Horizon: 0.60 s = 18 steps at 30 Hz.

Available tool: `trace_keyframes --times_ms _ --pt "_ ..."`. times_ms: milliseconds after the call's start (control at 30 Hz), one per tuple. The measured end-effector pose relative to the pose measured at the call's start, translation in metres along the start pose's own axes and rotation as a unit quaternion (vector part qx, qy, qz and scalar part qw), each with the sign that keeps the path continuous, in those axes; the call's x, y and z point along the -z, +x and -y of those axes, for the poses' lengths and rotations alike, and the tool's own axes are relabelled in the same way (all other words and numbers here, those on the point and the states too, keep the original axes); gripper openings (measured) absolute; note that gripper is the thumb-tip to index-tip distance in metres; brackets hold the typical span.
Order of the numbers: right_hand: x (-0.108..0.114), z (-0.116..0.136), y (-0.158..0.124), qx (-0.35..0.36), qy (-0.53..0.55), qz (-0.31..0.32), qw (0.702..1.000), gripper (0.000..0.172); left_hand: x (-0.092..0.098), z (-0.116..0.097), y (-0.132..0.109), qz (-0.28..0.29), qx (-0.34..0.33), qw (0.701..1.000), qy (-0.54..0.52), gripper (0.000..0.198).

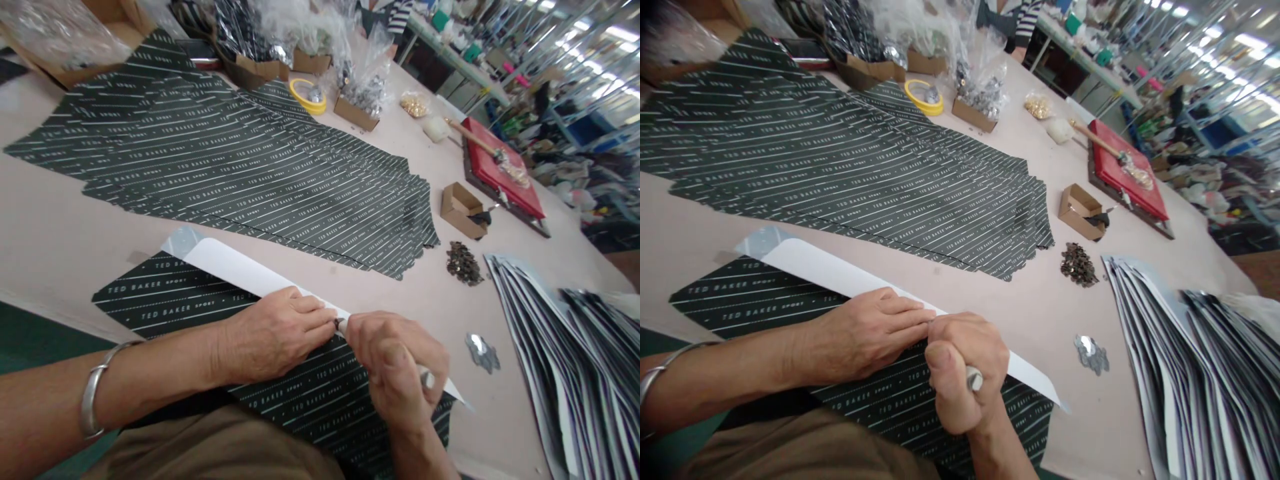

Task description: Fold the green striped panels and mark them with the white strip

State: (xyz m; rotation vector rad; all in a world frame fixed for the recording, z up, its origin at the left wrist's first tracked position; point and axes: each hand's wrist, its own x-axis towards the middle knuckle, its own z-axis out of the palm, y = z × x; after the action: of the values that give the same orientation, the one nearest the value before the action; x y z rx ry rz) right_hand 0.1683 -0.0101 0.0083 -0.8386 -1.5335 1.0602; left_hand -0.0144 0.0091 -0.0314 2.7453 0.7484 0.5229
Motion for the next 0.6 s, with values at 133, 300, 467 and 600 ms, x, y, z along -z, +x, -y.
trace_keyframes --times_ms 133,300,467,600 --pt "-0.002 0.001 0.019 -0.058 -0.046 -0.025 0.997 0.052 0.0 0.0 -0.002 0.0 -0.022 1.0 0.014 0.015" --pt "-0.022 0.001 0.057 -0.1 -0.09 0.007 0.991 0.055 -0.006 0.003 -0.004 -0.009 -0.022 0.999 0.044 0.014" --pt "-0.045 0.004 0.067 -0.111 -0.185 0.077 0.973 0.053 -0.019 0.004 -0.005 -0.035 -0.02 0.997 0.061 0.018" --pt "-0.045 0.008 0.057 -0.079 -0.224 0.097 0.967 0.051 -0.02 0.002 -0.005 -0.055 -0.014 0.994 0.095 0.028"
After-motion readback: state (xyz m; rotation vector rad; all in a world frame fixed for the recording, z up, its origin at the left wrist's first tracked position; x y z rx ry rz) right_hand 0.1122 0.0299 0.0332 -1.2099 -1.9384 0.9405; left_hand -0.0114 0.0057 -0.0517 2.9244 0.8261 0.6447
